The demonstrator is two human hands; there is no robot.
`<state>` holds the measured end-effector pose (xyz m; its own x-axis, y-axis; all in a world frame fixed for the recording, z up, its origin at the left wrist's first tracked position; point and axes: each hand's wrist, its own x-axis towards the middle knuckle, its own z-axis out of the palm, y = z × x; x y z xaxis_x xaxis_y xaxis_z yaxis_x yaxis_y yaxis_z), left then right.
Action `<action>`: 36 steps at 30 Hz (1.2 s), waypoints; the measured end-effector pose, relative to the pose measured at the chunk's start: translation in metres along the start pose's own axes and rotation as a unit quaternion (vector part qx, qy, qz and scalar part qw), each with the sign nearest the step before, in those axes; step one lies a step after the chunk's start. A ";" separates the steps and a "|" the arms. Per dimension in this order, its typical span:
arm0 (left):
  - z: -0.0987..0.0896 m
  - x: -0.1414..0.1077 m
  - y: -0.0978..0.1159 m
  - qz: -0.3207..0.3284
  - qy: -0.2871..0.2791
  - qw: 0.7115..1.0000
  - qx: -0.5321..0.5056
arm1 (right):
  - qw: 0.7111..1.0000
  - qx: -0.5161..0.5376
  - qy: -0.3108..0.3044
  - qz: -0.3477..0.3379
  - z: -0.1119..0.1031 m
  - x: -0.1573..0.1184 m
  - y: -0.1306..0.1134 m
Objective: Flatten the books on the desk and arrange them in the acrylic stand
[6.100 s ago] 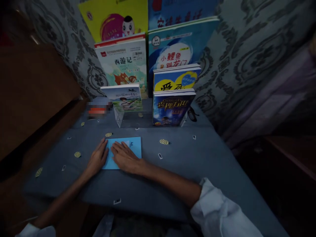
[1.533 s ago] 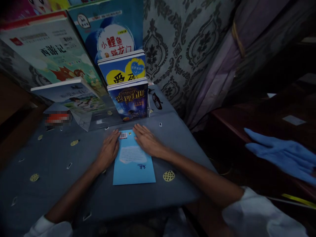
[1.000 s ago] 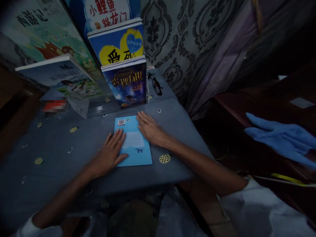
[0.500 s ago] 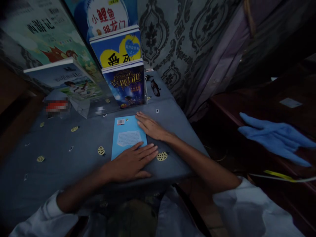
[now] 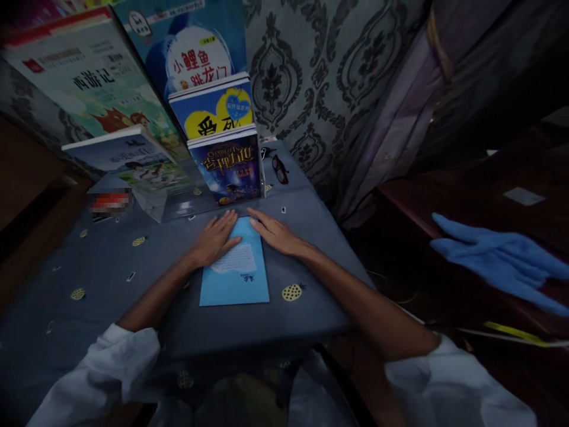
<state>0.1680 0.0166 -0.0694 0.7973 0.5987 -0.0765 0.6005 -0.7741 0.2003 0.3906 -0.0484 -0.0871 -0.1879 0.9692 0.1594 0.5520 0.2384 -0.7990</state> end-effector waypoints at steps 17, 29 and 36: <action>0.025 -0.113 0.038 -0.090 0.066 0.994 -0.009 | 0.956 -0.205 -0.093 -0.190 0.033 -0.097 -0.030; 0.019 -0.148 0.069 -0.110 0.018 0.993 -0.035 | 0.937 -0.216 -0.147 -0.233 0.033 -0.183 -0.056; -0.020 -0.157 0.060 -0.123 0.014 0.964 -0.236 | 0.953 -0.091 -0.004 -0.290 0.022 -0.153 -0.075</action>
<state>0.0773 -0.1198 -0.0260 0.6280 0.7629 -0.1535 0.6716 -0.4317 0.6021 0.3599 -0.2163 -0.0647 -0.5105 0.6706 0.5382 0.4844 0.7414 -0.4644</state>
